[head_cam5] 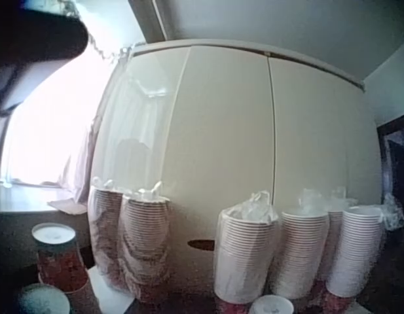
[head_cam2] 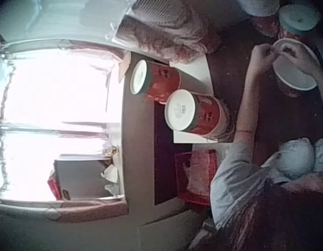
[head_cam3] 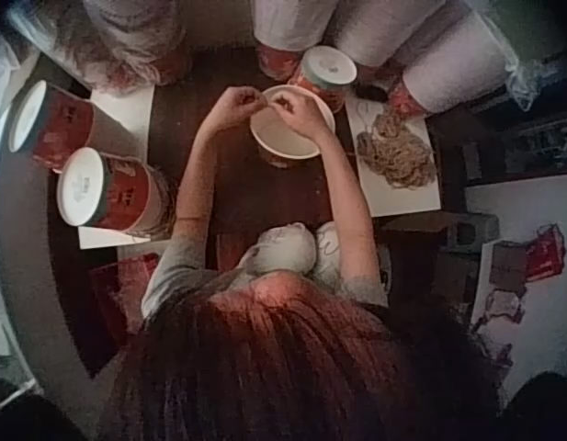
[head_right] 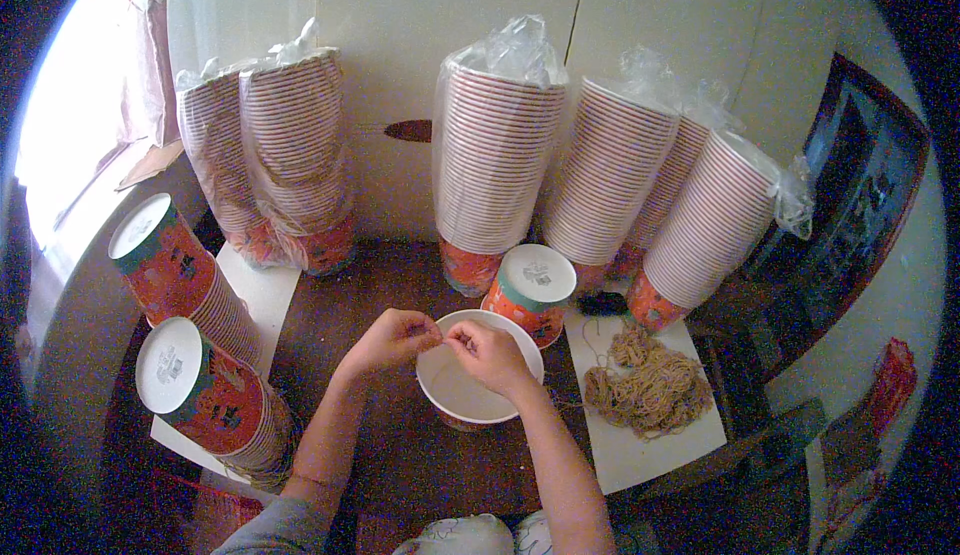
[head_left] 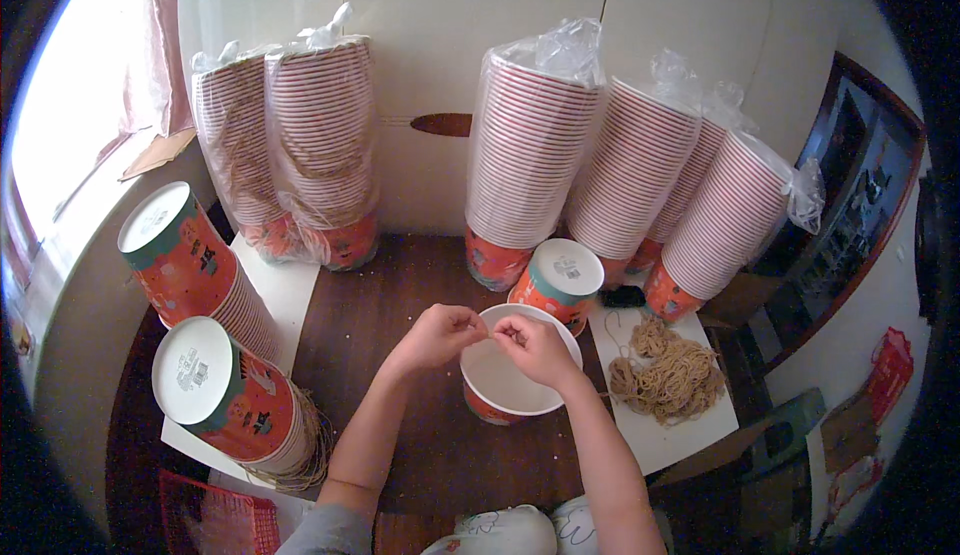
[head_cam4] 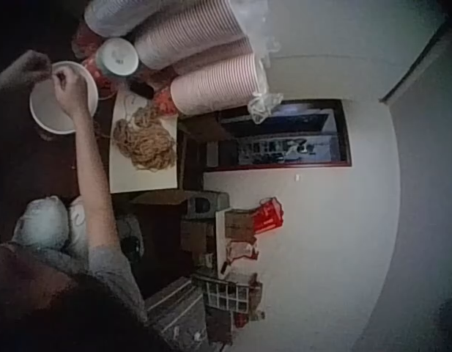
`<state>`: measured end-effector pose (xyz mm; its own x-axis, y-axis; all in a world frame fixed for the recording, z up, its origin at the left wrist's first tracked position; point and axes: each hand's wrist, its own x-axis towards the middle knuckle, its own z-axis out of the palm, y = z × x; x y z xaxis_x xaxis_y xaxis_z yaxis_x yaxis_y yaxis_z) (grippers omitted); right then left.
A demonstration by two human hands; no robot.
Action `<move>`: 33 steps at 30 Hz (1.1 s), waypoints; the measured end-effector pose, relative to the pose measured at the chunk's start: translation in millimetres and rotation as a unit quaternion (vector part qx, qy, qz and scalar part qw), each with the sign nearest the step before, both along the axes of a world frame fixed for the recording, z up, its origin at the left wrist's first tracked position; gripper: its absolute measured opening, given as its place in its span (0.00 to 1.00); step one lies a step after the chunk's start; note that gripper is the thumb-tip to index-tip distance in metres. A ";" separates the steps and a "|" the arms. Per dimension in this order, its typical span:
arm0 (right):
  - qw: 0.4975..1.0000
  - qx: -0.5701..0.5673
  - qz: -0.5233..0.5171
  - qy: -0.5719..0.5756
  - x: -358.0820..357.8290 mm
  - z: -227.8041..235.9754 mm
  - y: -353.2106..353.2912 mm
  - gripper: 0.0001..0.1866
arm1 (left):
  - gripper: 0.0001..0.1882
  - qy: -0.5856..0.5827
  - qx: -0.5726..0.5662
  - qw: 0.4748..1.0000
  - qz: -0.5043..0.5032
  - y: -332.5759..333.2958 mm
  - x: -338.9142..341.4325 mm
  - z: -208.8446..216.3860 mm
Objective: Threading and tying strings through holes in paper buckets to create handles for a holiday-themed product.
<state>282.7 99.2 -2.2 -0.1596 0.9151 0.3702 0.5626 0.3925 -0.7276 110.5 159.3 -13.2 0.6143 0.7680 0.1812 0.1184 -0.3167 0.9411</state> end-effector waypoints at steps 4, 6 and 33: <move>0.999 0.003 0.007 -0.033 0.7 -1.8 0.6 0.06 | 0.07 0.007 -0.030 0.999 0.021 0.8 -0.8 0.3; 0.998 0.015 0.035 -0.039 -2.2 0.3 0.4 0.06 | 0.07 0.003 -0.029 0.999 0.023 3.1 -3.2 -5.6; 0.997 -0.028 0.030 0.066 -17.0 35.0 -20.6 0.10 | 0.07 0.010 0.181 0.983 -0.002 -23.3 -11.3 21.3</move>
